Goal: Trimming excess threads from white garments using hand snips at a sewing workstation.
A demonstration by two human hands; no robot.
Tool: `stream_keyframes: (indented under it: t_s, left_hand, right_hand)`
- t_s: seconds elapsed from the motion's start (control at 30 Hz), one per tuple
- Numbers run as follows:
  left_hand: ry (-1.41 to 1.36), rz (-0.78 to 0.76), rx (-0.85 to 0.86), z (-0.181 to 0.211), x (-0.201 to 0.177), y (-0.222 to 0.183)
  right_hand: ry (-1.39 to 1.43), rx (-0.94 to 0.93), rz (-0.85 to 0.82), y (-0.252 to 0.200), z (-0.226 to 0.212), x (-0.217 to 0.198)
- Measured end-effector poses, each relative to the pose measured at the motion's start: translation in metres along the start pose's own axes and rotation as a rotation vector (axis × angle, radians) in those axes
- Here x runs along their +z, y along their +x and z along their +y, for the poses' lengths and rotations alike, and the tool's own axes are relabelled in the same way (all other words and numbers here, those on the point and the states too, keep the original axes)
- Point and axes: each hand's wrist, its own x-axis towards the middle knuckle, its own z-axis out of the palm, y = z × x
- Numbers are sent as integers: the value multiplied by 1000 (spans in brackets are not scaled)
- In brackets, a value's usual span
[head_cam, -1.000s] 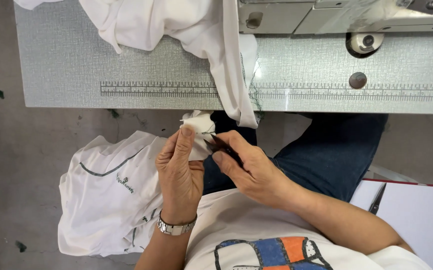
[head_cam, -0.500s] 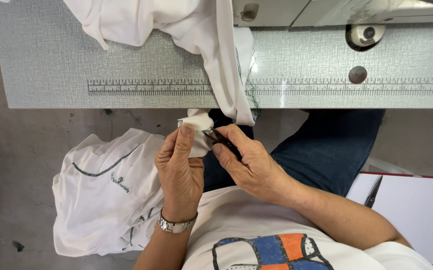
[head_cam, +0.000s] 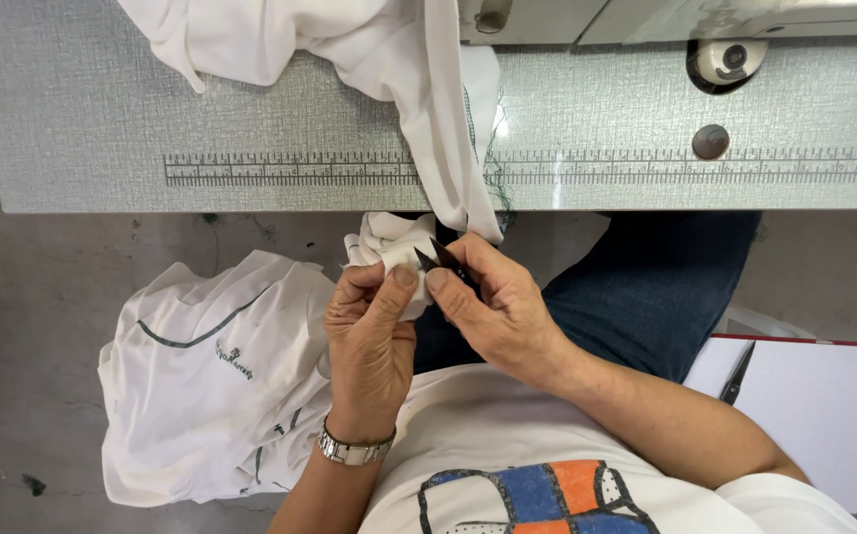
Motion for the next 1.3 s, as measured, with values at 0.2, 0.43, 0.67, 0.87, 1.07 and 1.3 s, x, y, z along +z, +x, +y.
stream_keyframes:
  t_s: [0.2,0.43,0.67,0.87,1.07,1.3]
  left_hand:
    - [41,-29,45,1,-3,-7]
    - [71,-44,177,14,-25,1]
    - [28,-57,170,18,-36,5]
    - [116,-48,233,15,-41,1]
    - [158,-51,276,40,-20,-15]
    - [57,-62,234,53,-46,3]
  right_hand:
    - [280,-40,88,-8,-1,6]
    - [193,-169,336,-1,-14,-13]
    - [8,-128,182,-7,-14,-6]
    - [-302,-545,73,8,-27,20]
    - [-11,-410,-70,16,-8,15]
    - [459,-60,-52,14,-31,10]
